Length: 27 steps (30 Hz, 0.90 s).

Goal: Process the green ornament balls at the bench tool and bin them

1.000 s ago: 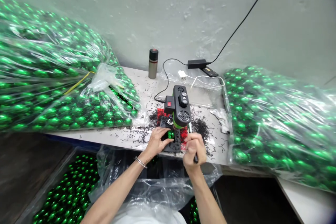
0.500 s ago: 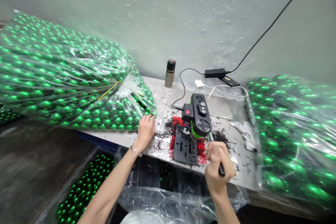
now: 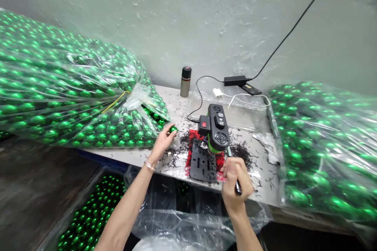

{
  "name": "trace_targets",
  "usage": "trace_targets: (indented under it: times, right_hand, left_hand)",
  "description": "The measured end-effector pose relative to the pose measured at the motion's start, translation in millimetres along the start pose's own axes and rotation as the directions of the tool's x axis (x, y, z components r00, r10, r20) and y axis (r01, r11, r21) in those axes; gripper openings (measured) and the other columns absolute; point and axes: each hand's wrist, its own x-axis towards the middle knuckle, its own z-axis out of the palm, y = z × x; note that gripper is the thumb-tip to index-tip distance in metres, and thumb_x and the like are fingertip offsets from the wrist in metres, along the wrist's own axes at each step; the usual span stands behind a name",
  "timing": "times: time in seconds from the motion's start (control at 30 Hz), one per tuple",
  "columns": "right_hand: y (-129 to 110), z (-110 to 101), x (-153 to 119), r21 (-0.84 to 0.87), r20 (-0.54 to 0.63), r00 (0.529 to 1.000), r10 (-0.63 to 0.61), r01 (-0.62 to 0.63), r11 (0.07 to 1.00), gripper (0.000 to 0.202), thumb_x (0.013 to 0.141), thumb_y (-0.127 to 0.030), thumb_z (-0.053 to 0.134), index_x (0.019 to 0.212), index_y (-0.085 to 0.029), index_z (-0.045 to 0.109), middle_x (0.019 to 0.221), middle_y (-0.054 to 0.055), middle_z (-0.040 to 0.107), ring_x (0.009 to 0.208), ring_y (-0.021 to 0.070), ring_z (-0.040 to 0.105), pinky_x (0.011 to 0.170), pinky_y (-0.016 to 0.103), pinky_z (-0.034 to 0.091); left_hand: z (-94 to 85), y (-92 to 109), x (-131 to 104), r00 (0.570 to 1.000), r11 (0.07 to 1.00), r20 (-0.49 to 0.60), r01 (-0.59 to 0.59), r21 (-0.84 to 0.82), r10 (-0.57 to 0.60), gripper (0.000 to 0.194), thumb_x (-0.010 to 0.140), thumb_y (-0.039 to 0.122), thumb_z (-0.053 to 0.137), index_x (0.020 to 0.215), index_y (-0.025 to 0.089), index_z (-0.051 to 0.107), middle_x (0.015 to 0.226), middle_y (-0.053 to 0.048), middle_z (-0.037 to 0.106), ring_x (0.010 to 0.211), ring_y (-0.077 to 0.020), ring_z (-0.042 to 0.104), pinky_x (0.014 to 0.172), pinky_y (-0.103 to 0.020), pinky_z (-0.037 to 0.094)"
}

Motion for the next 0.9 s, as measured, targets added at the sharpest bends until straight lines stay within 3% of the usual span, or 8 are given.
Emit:
trace_targets:
  times: [0.07,0.13,0.23,0.33,0.47,0.53,0.7,0.9]
  right_hand:
    - [1,1,-1,0.007,-0.011,1.000,0.003,-0.003,1.000,0.031,0.092,-0.007,0.044,0.064,-0.021,0.044,0.066,0.000,0.050,0.067,0.0141,0.052,0.058,0.029,0.040]
    - [1,1,-2,0.008,-0.013,1.000,0.012,-0.012,1.000,0.032,0.092,-0.006,0.043,0.063,-0.020,0.044,0.067,0.000,0.050,0.067,0.0138,0.052,0.059,0.029,0.041]
    - [-1,1,-2,-0.002,0.000,1.000,0.028,-0.028,1.000,0.032,0.092,-0.007,0.043,0.064,-0.020,0.045,0.068,0.000,0.051,0.067,0.0131,0.051,0.059,0.028,0.041]
    - [-2,0,-2,-0.019,0.013,0.999,0.036,-0.035,0.999,0.031,0.093,-0.008,0.042,0.065,-0.020,0.046,0.069,0.000,0.051,0.066,0.0127,0.051,0.059,0.028,0.040]
    - [-3,0,-2,-0.034,0.025,0.999,0.028,-0.027,0.999,0.030,0.093,-0.007,0.042,0.066,-0.021,0.045,0.067,-0.001,0.050,0.068,0.0130,0.052,0.060,0.027,0.041]
    - [-3,1,-2,-0.032,0.019,1.000,0.007,-0.006,0.999,0.030,0.092,-0.006,0.041,0.066,-0.021,0.044,0.066,-0.001,0.049,0.068,0.0131,0.052,0.061,0.028,0.041]
    - [-3,1,-2,-0.064,0.023,1.000,0.007,-0.005,0.998,0.030,0.093,-0.008,0.040,0.067,-0.021,0.045,0.068,0.000,0.051,0.069,0.0140,0.054,0.062,0.029,0.043]
    - [-5,0,-3,-0.076,0.025,1.000,0.005,-0.004,0.997,0.029,0.094,-0.008,0.040,0.068,-0.021,0.045,0.071,0.000,0.051,0.069,0.0134,0.054,0.062,0.028,0.042]
  left_hand:
    - [3.2,0,-19,0.984,0.935,0.079,0.174,-0.308,-0.157,0.038,0.090,0.025,0.064,0.127,0.015,0.060,0.109,-0.010,0.070,0.090,-0.0189,0.069,0.085,-0.033,0.055]
    - [10.8,-2,-37,0.944,0.768,0.192,0.331,-0.548,-0.269,0.039,0.086,0.021,0.067,0.124,0.015,0.062,0.105,-0.010,0.073,0.090,-0.0175,0.071,0.087,-0.031,0.056]
    - [28.3,-9,-56,0.901,0.634,0.310,0.435,-0.640,-0.304,0.039,0.081,0.020,0.073,0.119,0.015,0.066,0.100,-0.009,0.074,0.091,-0.0182,0.072,0.089,-0.031,0.057]
    - [47.8,-18,-65,0.899,0.695,0.300,0.437,-0.571,-0.319,0.042,0.076,0.024,0.078,0.116,0.015,0.069,0.098,-0.008,0.074,0.090,-0.0184,0.071,0.090,-0.032,0.056]
    - [67.4,-27,-72,0.969,0.955,0.186,0.200,-0.219,-0.161,0.041,0.075,0.029,0.077,0.113,0.015,0.070,0.101,-0.008,0.074,0.090,-0.0207,0.070,0.088,-0.033,0.055]
    - [73.0,-26,-74,0.983,0.999,0.182,0.002,0.032,-0.008,0.039,0.077,0.029,0.075,0.113,0.017,0.070,0.102,-0.009,0.074,0.087,-0.0220,0.070,0.085,-0.036,0.055]
    - [81.7,-21,-76,0.932,0.864,0.246,-0.344,0.367,0.267,0.033,0.082,0.025,0.072,0.114,0.018,0.069,0.109,-0.011,0.072,0.100,-0.0262,0.068,0.091,-0.039,0.054]
    - [92.0,-33,-71,0.901,0.782,0.249,-0.432,0.449,0.355,0.034,0.083,0.029,0.073,0.115,0.018,0.069,0.111,-0.011,0.070,0.100,-0.0267,0.067,0.089,-0.040,0.055]
